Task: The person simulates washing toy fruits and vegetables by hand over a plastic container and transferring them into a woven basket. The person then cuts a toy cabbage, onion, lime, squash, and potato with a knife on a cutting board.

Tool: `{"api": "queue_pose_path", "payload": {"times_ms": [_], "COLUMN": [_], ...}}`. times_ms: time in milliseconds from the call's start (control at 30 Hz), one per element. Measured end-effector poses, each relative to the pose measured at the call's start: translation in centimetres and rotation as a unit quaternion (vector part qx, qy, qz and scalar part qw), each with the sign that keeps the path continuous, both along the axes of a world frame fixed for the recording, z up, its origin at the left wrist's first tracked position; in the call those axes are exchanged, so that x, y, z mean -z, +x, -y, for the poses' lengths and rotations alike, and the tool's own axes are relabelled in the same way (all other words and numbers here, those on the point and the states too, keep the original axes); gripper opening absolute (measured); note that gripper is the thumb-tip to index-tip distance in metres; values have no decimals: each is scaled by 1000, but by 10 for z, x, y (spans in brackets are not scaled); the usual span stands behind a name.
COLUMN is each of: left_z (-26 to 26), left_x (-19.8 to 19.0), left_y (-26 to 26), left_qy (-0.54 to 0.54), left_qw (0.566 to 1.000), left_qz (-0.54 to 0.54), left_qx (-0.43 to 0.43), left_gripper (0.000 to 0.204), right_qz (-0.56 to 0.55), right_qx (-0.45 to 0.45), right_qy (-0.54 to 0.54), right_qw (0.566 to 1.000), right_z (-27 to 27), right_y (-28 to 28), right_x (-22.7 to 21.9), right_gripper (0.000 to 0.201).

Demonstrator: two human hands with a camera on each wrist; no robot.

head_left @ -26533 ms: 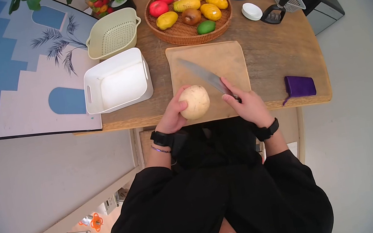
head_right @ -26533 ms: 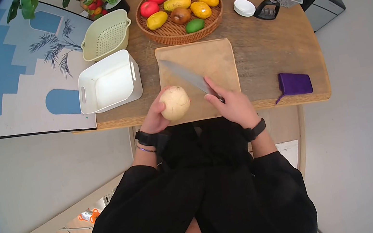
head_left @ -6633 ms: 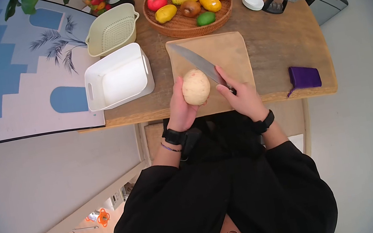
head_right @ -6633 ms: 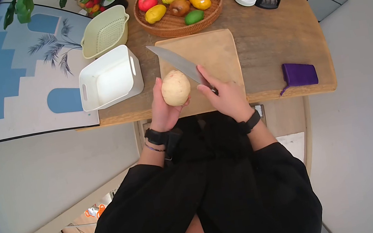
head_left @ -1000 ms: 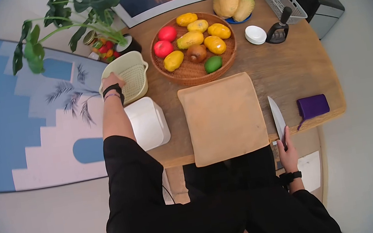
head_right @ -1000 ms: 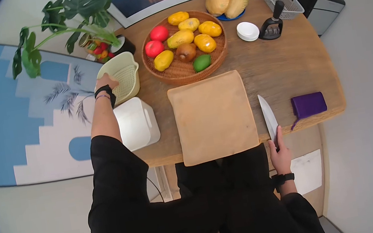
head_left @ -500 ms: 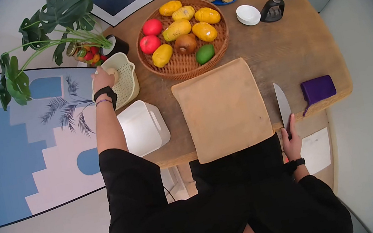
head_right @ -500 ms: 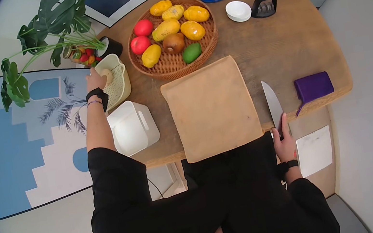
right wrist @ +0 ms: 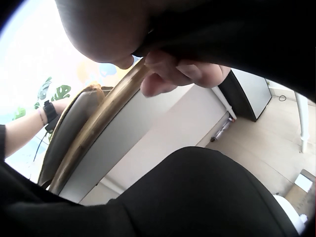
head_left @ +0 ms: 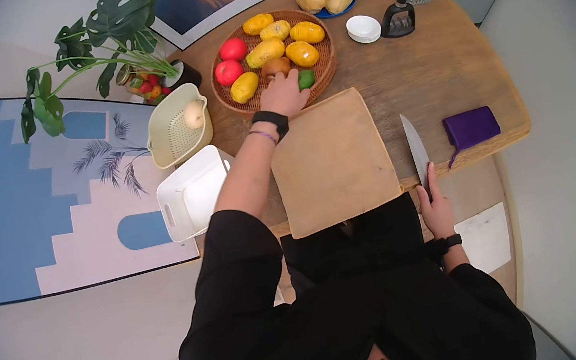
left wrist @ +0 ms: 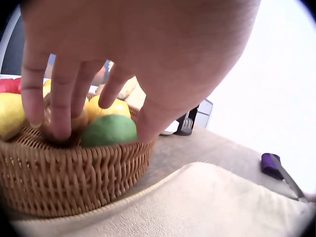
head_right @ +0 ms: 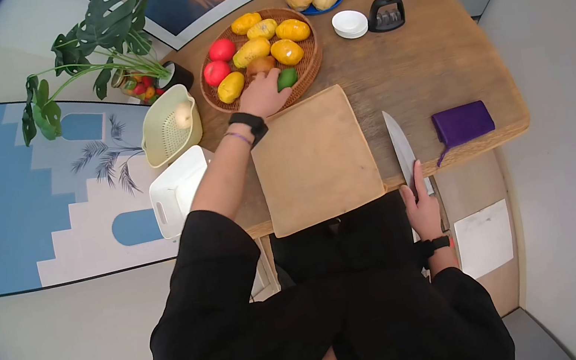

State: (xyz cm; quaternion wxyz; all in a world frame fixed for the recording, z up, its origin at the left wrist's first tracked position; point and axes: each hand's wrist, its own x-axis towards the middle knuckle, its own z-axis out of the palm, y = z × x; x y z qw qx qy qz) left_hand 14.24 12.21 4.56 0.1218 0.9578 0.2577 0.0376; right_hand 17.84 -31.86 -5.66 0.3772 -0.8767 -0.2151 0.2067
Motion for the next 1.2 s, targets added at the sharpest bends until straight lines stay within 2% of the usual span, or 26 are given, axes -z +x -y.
{"api": "queue_pose_path", "payload": {"times_ms": [67, 133, 167, 267, 300, 367, 400, 467, 500, 533, 633, 700, 767, 800, 867, 1000, 1067, 1200], "left_z": [3, -14, -21, -30, -25, -10, -5, 4, 11, 19, 43, 77, 114, 124, 140, 146, 145, 150], "left_x": [5, 22, 31, 43, 37, 30, 30, 33, 27, 16, 3, -4, -11, 6, 50, 58, 59, 45], "left_y": [10, 25, 28, 35, 34, 27, 24, 17, 13, 4, -37, -77, -110, -123, -143, -147, -146, -145], "left_qy": [-7, -137, -158, -195, -193, -172, -171, -76, -73, -73, -215, -307, -335, -336, -230, -198, -208, -224], "left_qw": [1000, 990, 987, 978, 978, 975, 976, 970, 959, 960, 924, 909, 916, 915, 958, 961, 959, 960], "left_qz": [-2, -8, 7, 29, 33, 38, 40, 179, 231, 228, 298, 261, 197, 197, 152, 187, 181, 160], "left_qx": [-31, -21, -28, -68, -68, -133, -132, -145, -145, -144, -110, -106, -102, -107, -80, -57, -65, -60], "left_gripper": [51, 56, 57, 60, 60, 65, 65, 67, 64, 64, 57, 53, 52, 52, 54, 56, 57, 59], "right_qz": [1, 4, 26, 67, 65, 63, 68, 71, 72, 73, 66, 56, 56, 54, 77, 135, 69, 45], "right_qx": [-10, -21, -29, -36, -35, -33, -34, -32, -34, -37, -37, -39, -44, -49, -43, -51, -41, -29], "right_qy": [10, 18, 4, 14, 18, 22, 31, 39, 45, 52, 50, 57, 71, 69, 85, 82, 27, 2], "right_qw": [1000, 1000, 999, 997, 997, 997, 997, 996, 996, 995, 996, 996, 995, 995, 992, 986, 996, 999], "right_z": [2, 5, 5, 8, 8, 8, 9, 10, 10, 10, 10, 9, 7, 5, 4, 5, 4, 1], "right_y": [2, 4, 4, 5, 5, 5, 5, 6, 7, 8, 8, 8, 7, 6, 6, 7, 6, 1], "right_x": [-1, -3, -5, 3, 4, 7, 9, 15, 18, 19, 20, 17, 8, 8, 9, 10, -3, -29], "right_gripper": [70, 70, 70, 69, 69, 69, 69, 69, 69, 69, 69, 69, 68, 68, 68, 67, 66, 68]}}
